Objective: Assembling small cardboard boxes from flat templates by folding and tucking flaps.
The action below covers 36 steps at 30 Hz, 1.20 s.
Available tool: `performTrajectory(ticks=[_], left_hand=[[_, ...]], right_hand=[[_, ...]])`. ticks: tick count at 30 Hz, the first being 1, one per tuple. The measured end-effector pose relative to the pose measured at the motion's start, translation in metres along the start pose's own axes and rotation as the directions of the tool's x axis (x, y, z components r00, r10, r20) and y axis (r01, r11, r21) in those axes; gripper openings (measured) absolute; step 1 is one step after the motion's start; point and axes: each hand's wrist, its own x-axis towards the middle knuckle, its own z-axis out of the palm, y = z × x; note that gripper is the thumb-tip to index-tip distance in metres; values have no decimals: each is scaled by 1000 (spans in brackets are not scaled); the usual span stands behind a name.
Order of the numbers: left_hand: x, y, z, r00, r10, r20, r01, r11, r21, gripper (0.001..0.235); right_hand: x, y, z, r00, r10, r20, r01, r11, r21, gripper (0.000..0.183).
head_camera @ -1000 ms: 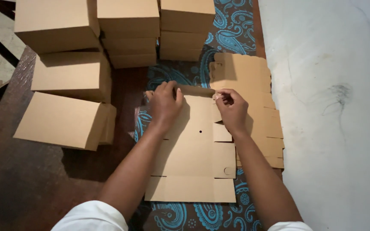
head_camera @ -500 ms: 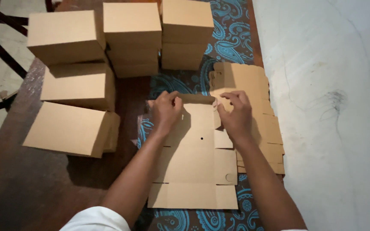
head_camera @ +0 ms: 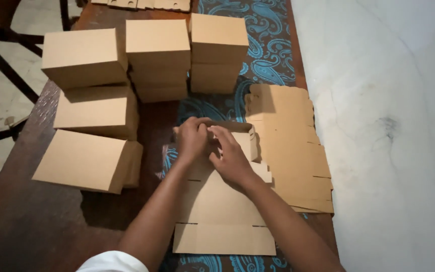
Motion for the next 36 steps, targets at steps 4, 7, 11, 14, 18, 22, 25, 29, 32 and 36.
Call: performTrajectory(ticks=[4,7,11,14,18,22,25,29,32,36], left_hand=[[8,-10,-3,996,-52,70,52,999,4,36],[8,-12,-2,998,-28,57,27,999,21,35],[8,-9,-2,999,-26,21,27,1000,-8,32],[7,-24,5,999,35,-25,-36,999,-26,30],[2,-41,6,957,245,-153,-229,967,115,33],[-9,-26,-9,928,348,-134,-307,917,254,28],[-8,-34,-4,929,349,-123,-317,921,226,26],[-9,-16,-22,977,189,-98,-187,982,30,29],[-9,-13,-26,981,173,-85,-177,983,-44,29],[-12,-5,-29,989,142,-26,-144,988,-56,31]], right_hand=[[-1,4,5,998,-55,1,55,987,-150,63],[-3,-4,1,995,-100,25,103,955,-280,65],[3,17,10,988,-148,32,150,936,-317,65],[2,21,15,984,-172,43,176,908,-380,65],[1,17,15,975,-221,13,208,892,-401,63],[4,24,20,950,-311,-11,274,853,-445,60],[3,28,23,943,-332,-4,285,818,-499,59],[3,26,25,943,-333,-9,281,809,-517,58],[2,20,22,948,-319,1,275,816,-508,61],[0,15,21,962,-272,35,251,825,-507,64]])
